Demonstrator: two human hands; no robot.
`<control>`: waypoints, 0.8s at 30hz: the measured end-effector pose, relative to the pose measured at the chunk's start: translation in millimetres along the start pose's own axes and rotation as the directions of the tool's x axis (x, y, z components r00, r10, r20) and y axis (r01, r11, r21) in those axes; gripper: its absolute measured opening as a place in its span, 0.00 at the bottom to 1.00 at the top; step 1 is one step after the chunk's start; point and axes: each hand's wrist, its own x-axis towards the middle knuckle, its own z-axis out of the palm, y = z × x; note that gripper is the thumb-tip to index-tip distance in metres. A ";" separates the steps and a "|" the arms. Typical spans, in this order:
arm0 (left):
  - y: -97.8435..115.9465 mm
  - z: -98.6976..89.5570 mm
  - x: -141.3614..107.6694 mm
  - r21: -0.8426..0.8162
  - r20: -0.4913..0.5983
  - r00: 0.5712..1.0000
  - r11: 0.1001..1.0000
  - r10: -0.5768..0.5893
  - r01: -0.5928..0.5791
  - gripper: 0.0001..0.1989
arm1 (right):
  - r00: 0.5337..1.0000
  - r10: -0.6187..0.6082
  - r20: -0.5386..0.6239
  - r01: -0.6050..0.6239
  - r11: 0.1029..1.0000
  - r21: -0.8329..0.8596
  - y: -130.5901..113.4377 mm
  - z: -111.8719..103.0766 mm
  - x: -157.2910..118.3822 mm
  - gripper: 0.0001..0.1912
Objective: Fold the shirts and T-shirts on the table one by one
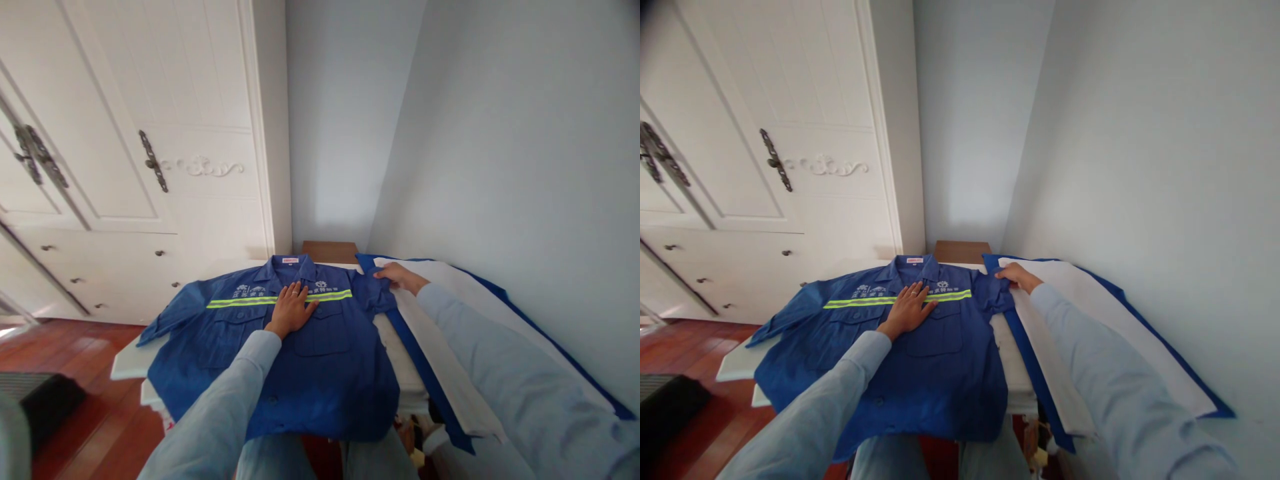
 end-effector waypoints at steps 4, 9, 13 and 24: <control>-0.7 0.8 -0.3 0.006 -0.007 1.000 1.000 0.008 -0.008 0.33 | 0.997 0.004 -0.082 0.006 0.993 0.119 -10.5 -10.7 -3.1 0.09; -0.2 1.0 -0.1 0.014 -0.007 1.000 1.000 0.009 -0.009 0.33 | 0.981 0.083 -0.175 -0.060 0.989 0.133 -6.4 -18.8 -6.2 0.10; -0.1 0.4 0.1 0.012 0.008 1.000 1.000 0.002 -0.002 0.34 | 0.976 0.188 -0.110 -0.174 0.976 0.128 5.7 -12.9 -15.7 0.08; 0.9 -2.1 -0.1 0.030 0.018 1.000 1.000 -0.004 0.004 0.33 | 0.890 0.176 0.420 -0.238 0.966 0.100 15.2 -24.8 -65.6 0.16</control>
